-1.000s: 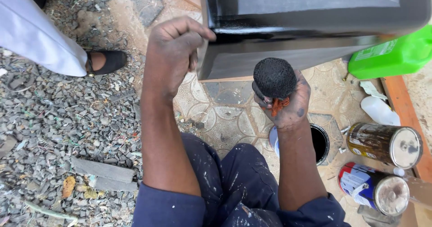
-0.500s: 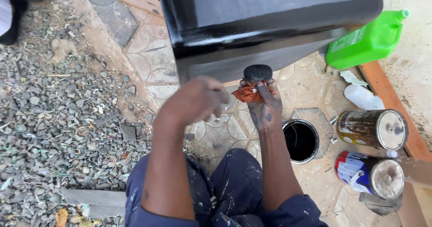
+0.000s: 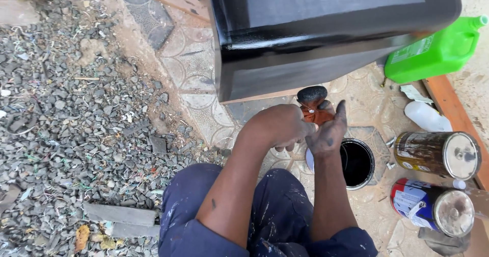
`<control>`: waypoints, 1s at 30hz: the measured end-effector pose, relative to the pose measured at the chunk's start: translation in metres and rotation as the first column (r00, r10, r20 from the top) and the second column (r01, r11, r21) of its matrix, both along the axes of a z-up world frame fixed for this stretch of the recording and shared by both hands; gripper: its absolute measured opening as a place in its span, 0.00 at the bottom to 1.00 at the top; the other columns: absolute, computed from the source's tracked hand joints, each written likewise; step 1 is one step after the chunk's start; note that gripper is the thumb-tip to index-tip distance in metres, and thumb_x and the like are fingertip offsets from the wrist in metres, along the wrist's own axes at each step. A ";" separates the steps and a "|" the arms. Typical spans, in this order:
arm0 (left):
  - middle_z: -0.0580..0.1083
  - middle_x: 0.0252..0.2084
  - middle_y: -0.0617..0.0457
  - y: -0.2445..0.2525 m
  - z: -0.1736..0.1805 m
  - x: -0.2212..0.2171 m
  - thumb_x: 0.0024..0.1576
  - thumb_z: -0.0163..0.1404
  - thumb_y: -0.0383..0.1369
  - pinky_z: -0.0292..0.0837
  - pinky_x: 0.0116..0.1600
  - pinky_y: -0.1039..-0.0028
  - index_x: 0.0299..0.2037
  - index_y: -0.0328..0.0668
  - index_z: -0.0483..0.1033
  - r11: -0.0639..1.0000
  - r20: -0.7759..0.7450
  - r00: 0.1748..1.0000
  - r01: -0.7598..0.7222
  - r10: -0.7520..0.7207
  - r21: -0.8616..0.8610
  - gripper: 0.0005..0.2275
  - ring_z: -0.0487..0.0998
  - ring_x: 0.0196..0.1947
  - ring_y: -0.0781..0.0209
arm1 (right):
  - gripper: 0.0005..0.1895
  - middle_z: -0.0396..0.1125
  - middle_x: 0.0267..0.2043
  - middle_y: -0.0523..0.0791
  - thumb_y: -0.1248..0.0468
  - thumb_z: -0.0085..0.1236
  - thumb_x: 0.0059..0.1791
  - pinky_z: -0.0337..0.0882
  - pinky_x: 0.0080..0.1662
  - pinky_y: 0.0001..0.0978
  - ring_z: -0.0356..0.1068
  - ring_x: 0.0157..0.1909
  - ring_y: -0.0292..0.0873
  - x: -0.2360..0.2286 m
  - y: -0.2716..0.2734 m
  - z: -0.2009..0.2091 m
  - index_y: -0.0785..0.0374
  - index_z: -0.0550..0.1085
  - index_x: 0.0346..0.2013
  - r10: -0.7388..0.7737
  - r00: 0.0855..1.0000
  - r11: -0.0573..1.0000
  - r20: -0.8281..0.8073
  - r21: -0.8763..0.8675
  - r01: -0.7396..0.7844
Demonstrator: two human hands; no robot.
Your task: Applying black paint to a furniture surface using a sponge dipped in a paint can.
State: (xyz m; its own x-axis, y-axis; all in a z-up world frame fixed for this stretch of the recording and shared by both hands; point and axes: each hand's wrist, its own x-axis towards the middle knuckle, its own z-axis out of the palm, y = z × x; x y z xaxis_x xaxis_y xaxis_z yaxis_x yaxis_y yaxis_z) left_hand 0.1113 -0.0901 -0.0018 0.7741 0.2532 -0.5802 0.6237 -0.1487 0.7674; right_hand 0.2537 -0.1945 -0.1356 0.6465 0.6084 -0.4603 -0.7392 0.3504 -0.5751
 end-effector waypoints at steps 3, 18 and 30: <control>0.74 0.19 0.49 -0.002 -0.005 0.002 0.53 0.46 0.34 0.71 0.25 0.71 0.37 0.35 0.81 1.000 -0.002 1.000 0.002 -0.002 0.015 0.12 0.76 0.16 0.59 | 0.18 0.71 0.32 0.57 0.59 0.57 0.54 0.76 0.39 0.38 0.72 0.34 0.54 -0.010 0.000 0.022 0.65 0.68 0.24 0.011 1.000 0.997 0.020 -0.075 -0.009; 0.73 0.17 0.50 -0.053 0.003 0.020 0.53 0.43 0.38 0.75 0.36 0.61 0.22 0.46 0.76 0.977 0.136 0.975 0.153 -0.173 0.148 0.13 0.77 0.23 0.49 | 0.08 0.69 0.33 0.44 0.69 0.46 0.58 0.77 0.29 0.25 0.66 0.24 0.34 -0.019 0.031 -0.026 0.53 0.61 0.48 -0.056 0.878 0.988 0.475 -0.101 0.118; 0.60 0.12 0.57 -0.044 0.025 0.013 0.60 0.45 0.39 0.62 0.27 0.68 0.14 0.49 0.63 0.976 0.195 0.971 0.103 -0.141 0.194 0.19 0.61 0.15 0.60 | 0.08 0.72 0.28 0.46 0.69 0.58 0.52 0.68 0.22 0.23 0.69 0.22 0.36 0.006 0.084 -0.040 0.57 0.68 0.42 -0.223 0.569 0.878 0.792 -0.091 0.470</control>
